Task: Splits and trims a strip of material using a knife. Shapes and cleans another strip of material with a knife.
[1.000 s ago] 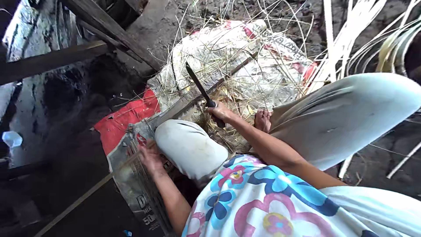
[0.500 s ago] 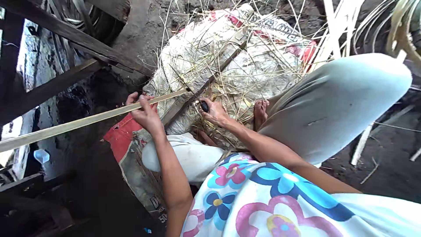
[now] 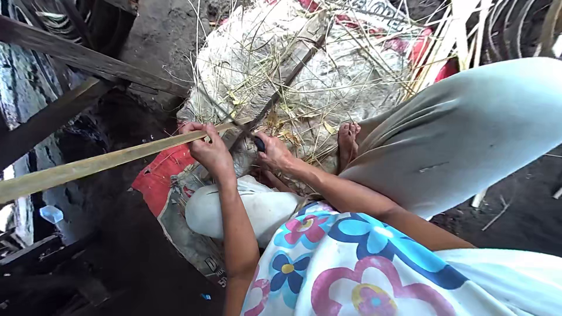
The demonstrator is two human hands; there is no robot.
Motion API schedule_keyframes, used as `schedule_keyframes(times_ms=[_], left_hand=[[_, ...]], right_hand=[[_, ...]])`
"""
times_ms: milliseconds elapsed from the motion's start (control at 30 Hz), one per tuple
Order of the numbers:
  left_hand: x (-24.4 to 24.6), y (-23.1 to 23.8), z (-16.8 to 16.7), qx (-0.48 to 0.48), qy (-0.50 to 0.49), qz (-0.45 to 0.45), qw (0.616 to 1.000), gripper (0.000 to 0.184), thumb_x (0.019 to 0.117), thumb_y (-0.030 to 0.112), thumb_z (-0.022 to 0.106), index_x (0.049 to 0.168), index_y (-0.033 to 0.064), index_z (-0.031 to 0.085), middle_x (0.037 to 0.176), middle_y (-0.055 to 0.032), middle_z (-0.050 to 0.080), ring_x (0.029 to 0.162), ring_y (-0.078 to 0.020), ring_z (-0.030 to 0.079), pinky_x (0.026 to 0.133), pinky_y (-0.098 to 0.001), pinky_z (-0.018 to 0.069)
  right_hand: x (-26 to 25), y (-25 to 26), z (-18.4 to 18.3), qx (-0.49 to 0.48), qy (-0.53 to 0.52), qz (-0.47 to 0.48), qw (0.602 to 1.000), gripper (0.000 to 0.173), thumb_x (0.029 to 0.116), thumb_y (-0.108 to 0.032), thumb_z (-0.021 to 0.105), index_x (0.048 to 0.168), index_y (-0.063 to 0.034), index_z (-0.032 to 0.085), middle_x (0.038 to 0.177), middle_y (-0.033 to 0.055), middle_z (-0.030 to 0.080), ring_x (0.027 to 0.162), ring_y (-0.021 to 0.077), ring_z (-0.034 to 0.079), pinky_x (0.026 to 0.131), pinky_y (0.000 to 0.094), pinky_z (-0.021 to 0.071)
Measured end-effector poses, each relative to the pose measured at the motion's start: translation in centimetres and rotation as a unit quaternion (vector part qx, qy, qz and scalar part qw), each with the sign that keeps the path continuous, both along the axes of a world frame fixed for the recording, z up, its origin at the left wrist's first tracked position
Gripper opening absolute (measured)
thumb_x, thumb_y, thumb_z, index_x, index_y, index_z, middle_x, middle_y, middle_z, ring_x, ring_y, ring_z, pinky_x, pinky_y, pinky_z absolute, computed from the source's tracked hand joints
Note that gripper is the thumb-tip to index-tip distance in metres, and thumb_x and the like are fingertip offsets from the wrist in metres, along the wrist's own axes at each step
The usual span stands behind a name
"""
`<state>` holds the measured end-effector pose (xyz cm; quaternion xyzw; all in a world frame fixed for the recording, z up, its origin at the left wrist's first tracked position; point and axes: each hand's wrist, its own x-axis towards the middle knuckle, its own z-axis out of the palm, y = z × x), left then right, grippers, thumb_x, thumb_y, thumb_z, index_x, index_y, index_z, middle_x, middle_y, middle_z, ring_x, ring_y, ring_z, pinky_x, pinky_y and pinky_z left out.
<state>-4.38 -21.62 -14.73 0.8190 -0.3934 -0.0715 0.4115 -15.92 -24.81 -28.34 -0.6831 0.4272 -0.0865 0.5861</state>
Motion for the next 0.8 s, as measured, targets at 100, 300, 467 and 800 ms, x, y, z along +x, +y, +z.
schedule_keyframes(times_ms=[100,300,467,800], left_hand=[[-0.9,-0.4,0.4,0.015,-0.033,-0.022,0.999,0.019,0.1076,0.017,0.052,0.117,0.0011,0.052,0.107,-0.0124,0.060,0.093,-0.0124,0.061,0.080,-0.0261,0.0532],[-1.5,-0.6,0.1,0.013,-0.043,-0.018,0.999,0.015,0.1080,0.014,0.049,0.114,0.0010,0.051,0.106,-0.0128,0.058,0.091,-0.0126,0.060,0.078,-0.0261,0.0523],[-1.4,-0.3,0.3,0.008,0.002,-0.002,1.000,0.016,0.1090,0.018,0.048,0.117,0.0044,0.050,0.108,-0.0103,0.057,0.094,-0.0113,0.061,0.080,-0.0264,0.0542],[-2.4,-0.7,-0.1,0.005,-0.042,-0.026,0.999,0.018,0.1088,0.014,0.048,0.117,-0.0014,0.050,0.114,-0.0178,0.057,0.102,-0.0188,0.062,0.085,-0.0306,0.0550]], right_hand=[[-0.1,-1.2,-0.8,0.109,0.074,0.002,0.991,0.058,0.0944,-0.009,0.063,0.150,-0.0103,0.047,0.115,0.0283,0.068,0.106,0.0474,0.067,0.089,0.0671,0.0518],[0.0,0.0,-0.3,0.019,-0.025,0.003,1.000,0.054,0.0888,-0.005,0.067,0.142,-0.0111,0.057,0.105,0.0238,0.072,0.092,0.0433,0.070,0.080,0.0652,0.0543],[-1.7,2.4,3.5,0.025,0.000,-0.036,0.999,0.053,0.0902,-0.007,0.068,0.141,-0.0151,0.053,0.088,0.0212,0.068,0.071,0.0396,0.068,0.060,0.0587,0.0552],[-0.4,0.3,2.2,0.000,0.005,-0.028,1.000,0.053,0.0904,-0.006,0.067,0.142,-0.0120,0.055,0.095,0.0241,0.070,0.082,0.0433,0.070,0.069,0.0631,0.0551]])
